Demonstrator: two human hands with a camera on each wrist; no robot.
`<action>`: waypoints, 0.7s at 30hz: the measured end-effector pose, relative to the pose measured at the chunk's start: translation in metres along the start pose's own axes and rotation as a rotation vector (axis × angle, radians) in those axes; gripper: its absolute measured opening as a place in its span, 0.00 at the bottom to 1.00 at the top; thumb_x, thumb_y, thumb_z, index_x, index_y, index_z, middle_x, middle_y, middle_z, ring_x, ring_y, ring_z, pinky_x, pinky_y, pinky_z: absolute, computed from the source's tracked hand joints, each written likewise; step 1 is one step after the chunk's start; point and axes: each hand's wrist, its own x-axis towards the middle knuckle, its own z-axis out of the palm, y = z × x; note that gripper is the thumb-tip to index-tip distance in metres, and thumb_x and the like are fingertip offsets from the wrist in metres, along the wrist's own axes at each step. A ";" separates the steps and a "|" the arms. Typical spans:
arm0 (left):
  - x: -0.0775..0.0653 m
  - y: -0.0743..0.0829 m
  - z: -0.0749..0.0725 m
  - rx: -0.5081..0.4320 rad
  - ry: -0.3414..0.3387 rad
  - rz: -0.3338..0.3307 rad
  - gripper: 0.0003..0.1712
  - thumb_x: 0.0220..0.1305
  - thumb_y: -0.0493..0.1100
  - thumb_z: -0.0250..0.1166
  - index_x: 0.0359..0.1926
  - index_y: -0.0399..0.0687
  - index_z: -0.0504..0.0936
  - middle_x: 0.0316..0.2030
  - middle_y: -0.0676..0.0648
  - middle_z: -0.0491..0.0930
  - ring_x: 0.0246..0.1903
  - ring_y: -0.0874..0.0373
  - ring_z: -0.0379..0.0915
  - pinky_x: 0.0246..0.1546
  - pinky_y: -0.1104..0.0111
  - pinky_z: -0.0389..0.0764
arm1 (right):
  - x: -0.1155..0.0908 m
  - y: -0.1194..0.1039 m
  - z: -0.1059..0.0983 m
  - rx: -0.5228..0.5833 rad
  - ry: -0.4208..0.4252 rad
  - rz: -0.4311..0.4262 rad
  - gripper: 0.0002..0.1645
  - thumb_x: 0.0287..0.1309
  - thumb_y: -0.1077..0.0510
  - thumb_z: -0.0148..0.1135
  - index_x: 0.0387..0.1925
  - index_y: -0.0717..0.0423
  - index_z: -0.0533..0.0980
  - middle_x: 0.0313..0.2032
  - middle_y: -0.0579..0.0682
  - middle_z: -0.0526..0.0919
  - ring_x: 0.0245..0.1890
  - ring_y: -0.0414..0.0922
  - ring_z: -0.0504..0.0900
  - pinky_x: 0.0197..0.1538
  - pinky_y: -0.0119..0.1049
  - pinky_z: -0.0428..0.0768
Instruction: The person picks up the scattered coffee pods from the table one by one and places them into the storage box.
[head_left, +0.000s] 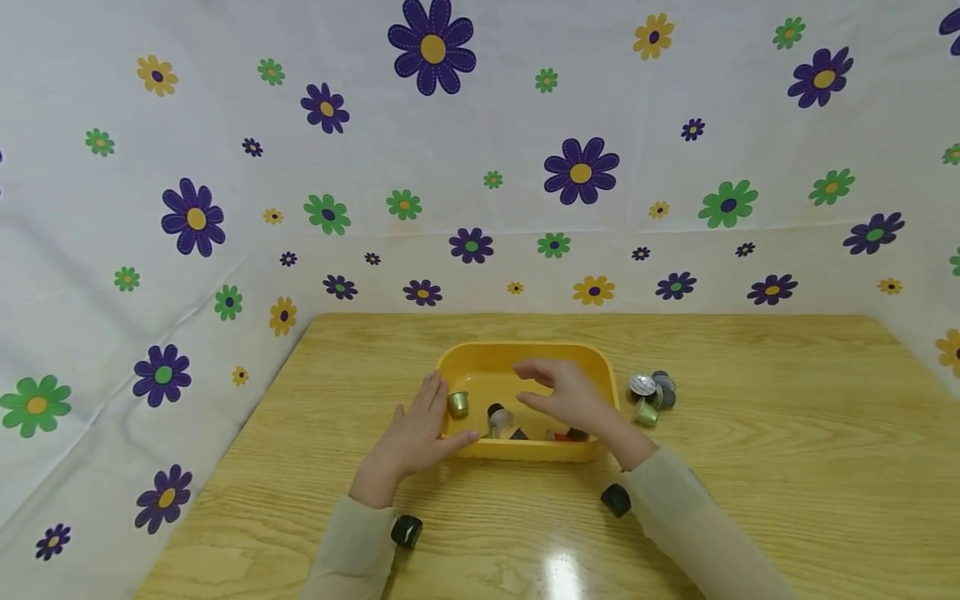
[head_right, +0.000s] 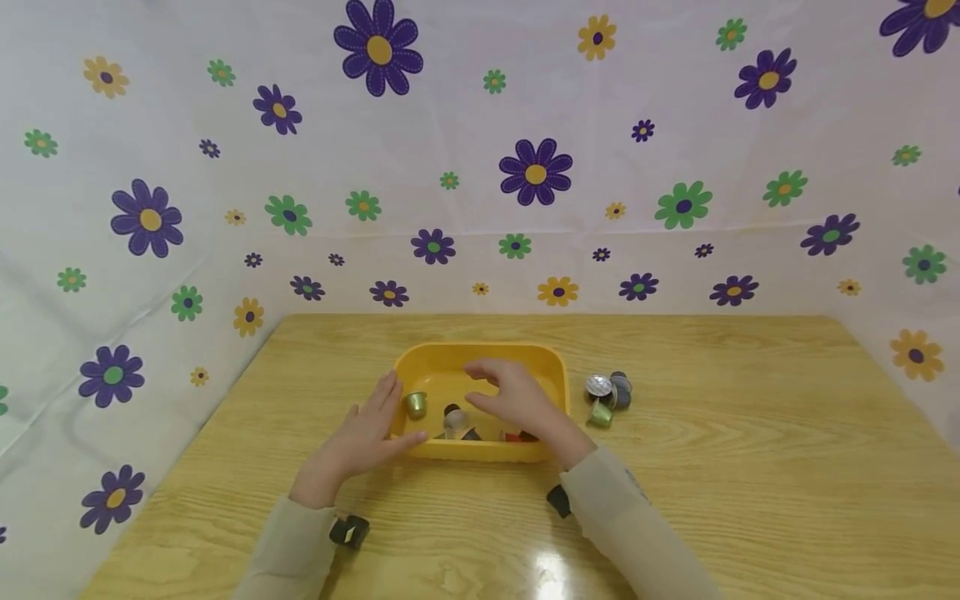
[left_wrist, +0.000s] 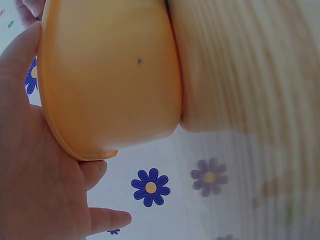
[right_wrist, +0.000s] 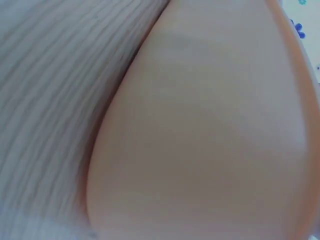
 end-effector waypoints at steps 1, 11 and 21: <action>0.000 0.000 0.000 0.001 0.000 0.001 0.52 0.57 0.66 0.50 0.66 0.33 0.40 0.67 0.39 0.33 0.65 0.50 0.28 0.54 0.39 0.44 | -0.002 0.001 -0.002 -0.002 0.006 -0.002 0.22 0.53 0.64 0.60 0.49 0.70 0.70 0.47 0.62 0.75 0.49 0.52 0.73 0.52 0.41 0.69; 0.000 -0.002 0.001 0.007 0.001 0.017 0.55 0.55 0.70 0.47 0.66 0.34 0.39 0.67 0.40 0.32 0.65 0.51 0.27 0.54 0.40 0.44 | -0.028 0.001 -0.028 -0.001 0.040 0.076 0.23 0.54 0.62 0.59 0.51 0.69 0.70 0.49 0.62 0.74 0.51 0.53 0.71 0.53 0.41 0.67; -0.001 -0.002 0.001 0.005 0.005 0.023 0.55 0.55 0.70 0.47 0.66 0.33 0.40 0.67 0.40 0.32 0.65 0.50 0.27 0.54 0.40 0.45 | -0.046 0.011 -0.044 -0.089 0.099 0.089 0.21 0.52 0.63 0.60 0.48 0.70 0.72 0.47 0.62 0.75 0.49 0.53 0.73 0.51 0.42 0.69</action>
